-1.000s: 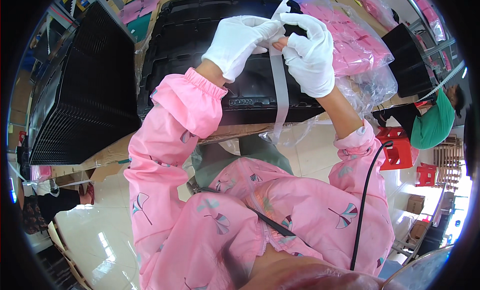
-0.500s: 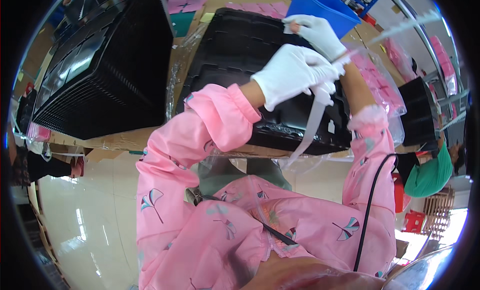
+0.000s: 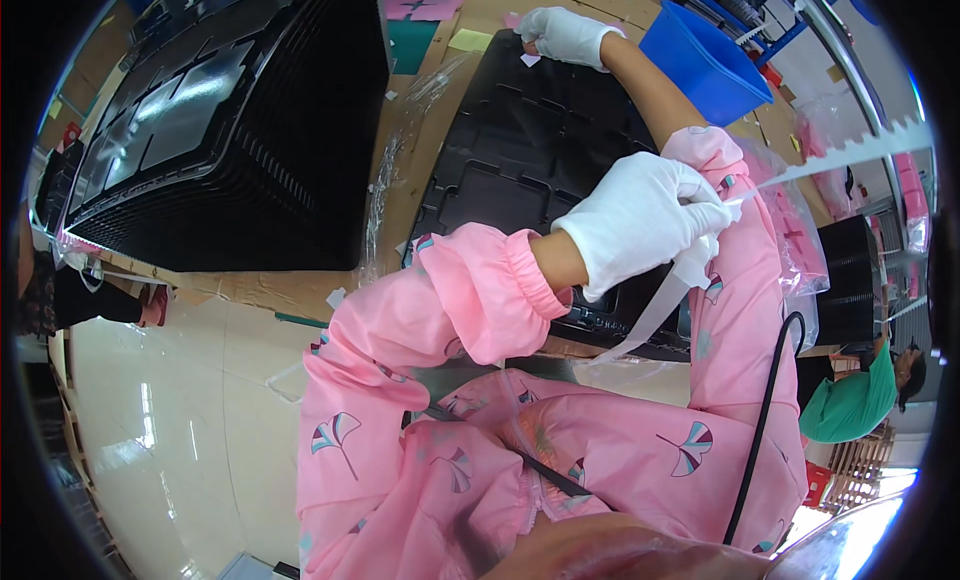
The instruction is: Apply adhesive strips to plastic product cases and layer with protective foam.
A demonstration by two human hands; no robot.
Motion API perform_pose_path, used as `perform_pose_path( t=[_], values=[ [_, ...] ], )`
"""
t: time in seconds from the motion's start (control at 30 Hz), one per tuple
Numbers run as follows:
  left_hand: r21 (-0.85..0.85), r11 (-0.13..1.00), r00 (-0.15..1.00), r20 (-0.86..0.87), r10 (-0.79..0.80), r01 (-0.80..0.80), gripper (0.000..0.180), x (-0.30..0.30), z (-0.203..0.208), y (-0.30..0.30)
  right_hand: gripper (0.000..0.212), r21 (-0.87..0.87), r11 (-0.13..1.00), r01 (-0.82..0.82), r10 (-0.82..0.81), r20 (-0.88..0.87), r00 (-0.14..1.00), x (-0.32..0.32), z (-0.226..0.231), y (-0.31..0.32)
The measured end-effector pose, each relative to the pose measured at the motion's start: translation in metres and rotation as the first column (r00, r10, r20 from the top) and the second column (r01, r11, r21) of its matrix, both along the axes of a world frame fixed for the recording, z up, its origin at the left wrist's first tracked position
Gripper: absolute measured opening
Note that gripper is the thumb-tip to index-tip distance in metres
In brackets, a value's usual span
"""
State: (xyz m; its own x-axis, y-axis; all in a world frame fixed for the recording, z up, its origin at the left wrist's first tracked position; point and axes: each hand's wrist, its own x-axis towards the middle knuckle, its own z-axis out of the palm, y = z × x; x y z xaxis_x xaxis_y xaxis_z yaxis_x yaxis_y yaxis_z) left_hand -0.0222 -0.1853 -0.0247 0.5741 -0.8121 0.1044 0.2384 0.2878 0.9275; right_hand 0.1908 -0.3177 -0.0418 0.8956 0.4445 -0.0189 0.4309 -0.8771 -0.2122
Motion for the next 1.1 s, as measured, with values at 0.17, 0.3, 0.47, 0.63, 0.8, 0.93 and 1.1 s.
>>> perform_pose_path(
  t=[0.17, 0.3, 0.47, 0.63, 0.8, 0.93, 1.1],
  values=[
    [-0.007, 1.0, 1.0, -0.021, -0.009, 0.009, 0.017, -0.001, -0.004, 0.0, 0.01, -0.041, 0.997, -0.072, 0.074, 0.057, 0.996, 0.012, -0.005, 0.007],
    [-0.013, 0.999, 0.999, 0.002, -0.04, 0.04, 0.016, -0.003, -0.009, -0.004, 0.011, -0.091, 0.996, -0.022, 0.026, 0.045, 0.999, 0.008, -0.007, 0.006],
    [-0.033, 0.999, 0.999, -0.045, 0.02, -0.022, 0.015, 0.002, -0.012, -0.003, 0.021, 0.014, 0.996, 0.089, -0.089, 0.33, 0.94, -0.009, -0.012, 0.022],
    [-0.052, 0.995, 0.997, 0.005, 0.08, -0.08, 0.022, 0.003, -0.009, -0.004, 0.028, 0.207, 0.974, 0.092, -0.192, 0.536, 0.822, -0.044, -0.026, -0.061],
    [0.023, 0.967, 0.956, 0.162, 0.245, -0.252, 0.021, 0.001, -0.004, -0.009, 0.017, 0.613, 0.773, 0.163, -0.541, 0.503, 0.674, -0.205, 0.012, -0.064],
    [0.071, 0.939, 0.908, 0.289, 0.304, -0.337, 0.021, -0.006, -0.004, -0.016, 0.02, 0.634, 0.773, -0.003, -0.489, 0.599, 0.634, -0.292, 0.0, -0.053],
    [0.032, 0.913, 0.839, 0.409, 0.359, -0.407, 0.029, -0.015, -0.009, -0.024, 0.026, 0.488, 0.872, -0.05, -0.335, 0.668, 0.664, -0.32, 0.001, -0.032]
  ],
)
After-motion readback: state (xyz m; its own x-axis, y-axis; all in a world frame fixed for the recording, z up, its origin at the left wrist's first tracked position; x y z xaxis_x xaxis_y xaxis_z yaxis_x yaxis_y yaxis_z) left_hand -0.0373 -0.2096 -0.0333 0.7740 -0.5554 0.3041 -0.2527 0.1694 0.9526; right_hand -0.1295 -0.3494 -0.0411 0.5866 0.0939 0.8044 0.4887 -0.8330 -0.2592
